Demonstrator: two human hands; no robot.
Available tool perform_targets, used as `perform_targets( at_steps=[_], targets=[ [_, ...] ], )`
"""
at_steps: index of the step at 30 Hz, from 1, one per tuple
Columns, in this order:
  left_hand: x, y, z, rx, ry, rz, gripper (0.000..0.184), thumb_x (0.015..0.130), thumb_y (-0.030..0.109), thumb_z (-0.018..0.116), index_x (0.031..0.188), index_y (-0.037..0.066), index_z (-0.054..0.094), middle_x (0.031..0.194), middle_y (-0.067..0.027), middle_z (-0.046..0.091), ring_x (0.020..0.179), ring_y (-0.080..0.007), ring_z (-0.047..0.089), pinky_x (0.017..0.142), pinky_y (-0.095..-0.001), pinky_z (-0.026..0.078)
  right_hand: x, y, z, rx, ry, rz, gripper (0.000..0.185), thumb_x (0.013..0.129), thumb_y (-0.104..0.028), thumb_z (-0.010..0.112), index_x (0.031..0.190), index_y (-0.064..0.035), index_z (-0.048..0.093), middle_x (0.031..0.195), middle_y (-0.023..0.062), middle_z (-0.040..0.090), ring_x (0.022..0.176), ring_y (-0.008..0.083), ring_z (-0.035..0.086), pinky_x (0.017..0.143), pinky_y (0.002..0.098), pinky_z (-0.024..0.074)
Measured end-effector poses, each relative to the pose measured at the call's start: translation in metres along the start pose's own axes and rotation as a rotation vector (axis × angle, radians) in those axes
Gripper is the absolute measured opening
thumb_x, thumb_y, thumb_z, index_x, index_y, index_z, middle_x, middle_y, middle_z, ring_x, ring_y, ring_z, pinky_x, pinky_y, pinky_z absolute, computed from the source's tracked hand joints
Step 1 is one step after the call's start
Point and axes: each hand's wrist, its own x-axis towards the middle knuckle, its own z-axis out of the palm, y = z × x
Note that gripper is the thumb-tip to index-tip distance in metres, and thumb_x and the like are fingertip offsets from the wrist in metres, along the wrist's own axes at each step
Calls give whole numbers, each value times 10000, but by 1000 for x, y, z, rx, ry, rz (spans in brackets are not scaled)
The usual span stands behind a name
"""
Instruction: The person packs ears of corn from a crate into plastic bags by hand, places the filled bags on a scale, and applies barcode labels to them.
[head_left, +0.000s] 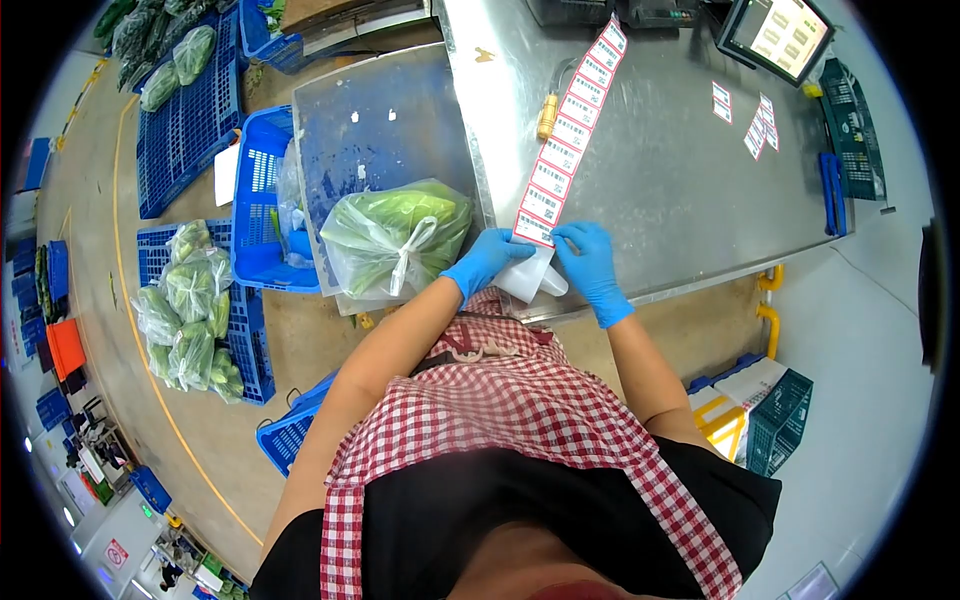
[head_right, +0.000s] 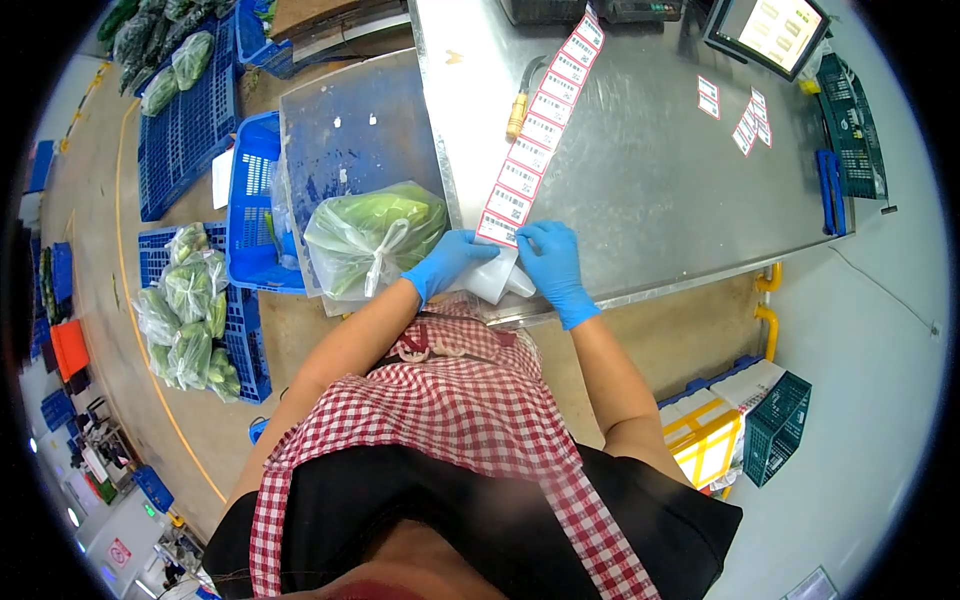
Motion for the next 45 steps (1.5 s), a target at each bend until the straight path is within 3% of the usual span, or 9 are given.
perform_targets(
  at_steps=[13,19,25,28,31,34,39,42,45],
  targets=[
    [1,1,-3,-5,-12,-32,275,774,100,641,1003,-49,608,938,-123,628,799,-177,608,731,-290,487,-3,-4,2,1,-51,28,101,727,-123,618,806,-61,634,754,91,603,712,270,554,639,374,431],
    [2,-7,1,13,-24,-124,284,783,113,640,1008,-57,606,945,-132,630,815,-182,612,743,-290,486,-5,12,10,140,84,285,166,736,-142,617,868,-41,621,815,130,598,741,293,557,667,369,443],
    [-1,-6,6,146,-8,-129,305,786,153,639,1007,-55,613,936,-123,636,804,-172,606,731,-275,477,5,14,4,20,26,198,252,744,-163,609,961,-34,605,915,132,603,801,292,572,710,349,458],
    [-1,-5,5,106,13,-147,303,783,159,638,994,-57,619,929,-119,638,797,-169,604,724,-269,474,10,20,12,-118,-12,68,309,763,-189,585,1038,-45,581,1046,121,578,932,290,549,836,382,416],
    [2,-7,9,135,53,-143,284,771,150,647,967,-55,629,900,-124,644,766,-176,608,700,-278,479,15,14,9,-260,-70,2,383,779,-217,561,1128,-62,534,1181,118,514,1077,281,475,950,431,312],
    [4,-8,8,184,79,-134,257,753,136,658,932,-48,643,857,-132,653,711,-190,617,655,-301,489,21,28,19,-395,-104,-19,417,787,-237,546,1172,-81,506,1221,117,471,1133,262,420,987,450,242],
    [5,-9,8,309,72,-113,272,744,146,663,923,-57,643,843,-131,654,687,-182,610,635,-300,486,39,37,14,-442,-135,33,428,784,-240,556,1184,-94,509,1165,120,481,1061,263,444,949,423,281],
    [6,-7,6,315,59,-166,314,766,180,638,963,-66,627,908,-131,641,793,-180,602,704,-280,476,48,47,18,-468,-114,53,431,785,-247,560,1186,-98,512,1106,117,493,1005,254,456,921,407,300],
    [7,-8,8,279,64,-178,320,763,183,641,961,-68,626,907,-133,642,787,-181,604,700,-285,479,58,58,14,-500,-88,61,429,788,-253,560,1187,-103,518,1036,106,499,952,242,460,892,393,316]
  ],
)
